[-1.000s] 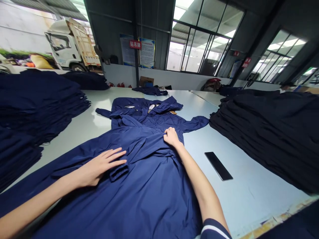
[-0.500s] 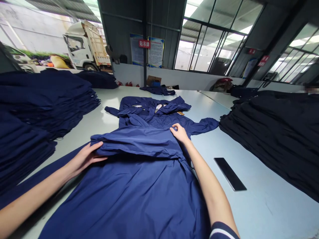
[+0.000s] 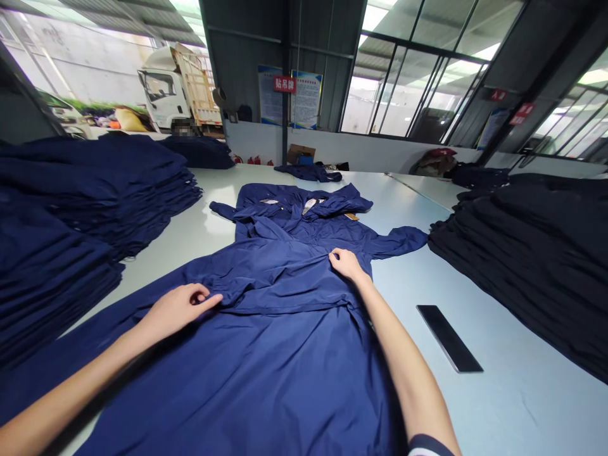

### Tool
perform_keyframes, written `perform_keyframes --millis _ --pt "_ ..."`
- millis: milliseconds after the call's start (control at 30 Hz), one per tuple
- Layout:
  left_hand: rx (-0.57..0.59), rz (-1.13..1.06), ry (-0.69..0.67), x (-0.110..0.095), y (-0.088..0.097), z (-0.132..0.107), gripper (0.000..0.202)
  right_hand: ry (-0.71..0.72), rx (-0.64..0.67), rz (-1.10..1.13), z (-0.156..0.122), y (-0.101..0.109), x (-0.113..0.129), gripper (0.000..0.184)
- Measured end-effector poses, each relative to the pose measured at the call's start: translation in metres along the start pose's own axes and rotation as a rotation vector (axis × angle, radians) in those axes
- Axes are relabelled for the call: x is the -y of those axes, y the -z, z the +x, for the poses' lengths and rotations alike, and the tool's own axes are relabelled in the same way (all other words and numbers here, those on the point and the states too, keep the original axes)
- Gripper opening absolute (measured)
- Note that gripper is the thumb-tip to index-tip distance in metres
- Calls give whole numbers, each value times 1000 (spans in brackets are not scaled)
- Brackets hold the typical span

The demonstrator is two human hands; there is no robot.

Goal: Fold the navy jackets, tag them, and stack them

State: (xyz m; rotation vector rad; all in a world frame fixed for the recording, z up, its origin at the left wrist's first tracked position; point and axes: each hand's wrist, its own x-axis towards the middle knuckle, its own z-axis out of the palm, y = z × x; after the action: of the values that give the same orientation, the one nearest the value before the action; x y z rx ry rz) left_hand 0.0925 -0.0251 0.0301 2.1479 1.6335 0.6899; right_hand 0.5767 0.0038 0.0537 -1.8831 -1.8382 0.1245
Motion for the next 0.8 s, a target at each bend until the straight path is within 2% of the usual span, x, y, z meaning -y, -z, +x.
perform_keyframes --millis 33,100,167,333,400,467,600,667,800 --pt "51 -10 -8 0 0 1 44 1 -5 3 0 0 0 24" --pt "76 -117 -48 0 -1 6 41 2 -17 14 0 0 0 26" --pt "27 -308 -77 1 -1 12 42 -1 -30 27 0 2 -1 28" --pt "-272 -700 -24 5 9 15 51 -35 -104 35 1 13 -10 28" --pt "-277 -787 9 7 10 14 54 -59 -131 27 3 17 -15 28" --pt "-213 -824 42 9 7 15 59 -79 -144 16 5 18 -18 25" --pt "-95 -806 128 13 -8 24 74 -116 -159 -20 6 10 -19 17" --pt "-70 -734 115 17 -14 29 73 -127 -172 -47 4 4 -18 18" --pt "-193 -287 -1 25 -16 38 35 -138 -210 -108 -1 1 -16 21"
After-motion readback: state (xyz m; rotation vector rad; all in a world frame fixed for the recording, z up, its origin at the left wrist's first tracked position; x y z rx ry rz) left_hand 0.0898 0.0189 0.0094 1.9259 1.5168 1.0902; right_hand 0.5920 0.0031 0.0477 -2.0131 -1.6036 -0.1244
